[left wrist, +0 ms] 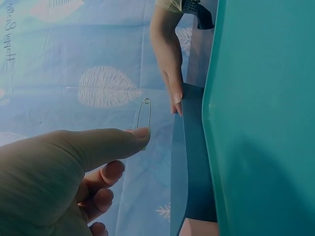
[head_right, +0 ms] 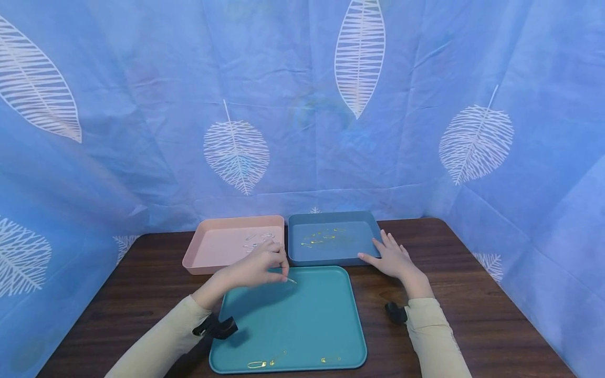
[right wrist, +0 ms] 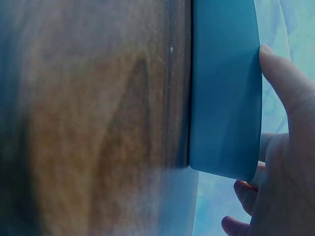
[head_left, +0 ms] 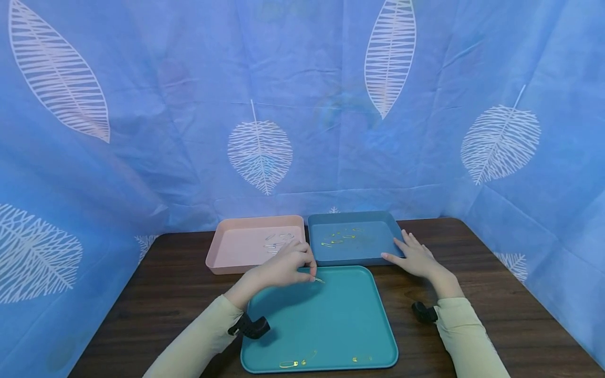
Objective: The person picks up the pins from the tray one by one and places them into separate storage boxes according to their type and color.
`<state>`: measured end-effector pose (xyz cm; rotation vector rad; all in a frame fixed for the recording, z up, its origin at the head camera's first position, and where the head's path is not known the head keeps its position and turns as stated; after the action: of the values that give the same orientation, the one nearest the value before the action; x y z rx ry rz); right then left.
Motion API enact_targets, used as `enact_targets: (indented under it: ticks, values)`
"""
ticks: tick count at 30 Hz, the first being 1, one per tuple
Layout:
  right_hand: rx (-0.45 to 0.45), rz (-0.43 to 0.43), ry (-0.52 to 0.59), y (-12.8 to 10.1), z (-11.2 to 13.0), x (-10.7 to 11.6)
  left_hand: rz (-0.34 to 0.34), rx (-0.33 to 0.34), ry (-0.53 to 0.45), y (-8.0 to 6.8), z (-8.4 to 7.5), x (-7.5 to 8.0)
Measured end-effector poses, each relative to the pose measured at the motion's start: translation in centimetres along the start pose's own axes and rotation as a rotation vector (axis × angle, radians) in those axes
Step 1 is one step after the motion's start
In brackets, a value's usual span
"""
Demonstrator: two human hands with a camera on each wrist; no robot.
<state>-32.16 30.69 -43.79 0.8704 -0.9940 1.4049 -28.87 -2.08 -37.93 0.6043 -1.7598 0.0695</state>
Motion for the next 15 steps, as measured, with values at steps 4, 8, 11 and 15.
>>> enact_targets:
  ticks: [4, 8, 11, 15]
  values:
    - [-0.004, 0.006, 0.006, 0.0, -0.2, -0.1, -0.006, -0.013, 0.000, 1.4, 0.1, 0.2]
    - [-0.009, 0.015, 0.009, 0.1, -0.3, -0.1, -0.008, -0.014, 0.014, 2.7, 0.4, 0.4]
    - [-0.013, 0.020, 0.009, 0.1, -0.3, 0.0, -0.001, 0.003, 0.023, 3.5, 0.7, 0.5]
    - [-0.012, 0.015, -0.003, 0.2, -0.2, 0.1, -0.004, 0.027, 0.004, 4.5, 1.2, 0.6]
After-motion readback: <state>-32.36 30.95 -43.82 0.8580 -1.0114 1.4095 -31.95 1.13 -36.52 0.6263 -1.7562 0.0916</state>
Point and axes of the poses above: each hand's wrist, its own y-axis towards the middle knuckle, its own x-axis out of the back of the hand, z = x × y, the point moved 5 cm from there along y, towards the middle knuckle, and after that the axes turned 11 degrees about -x, right-handed, at the moved point
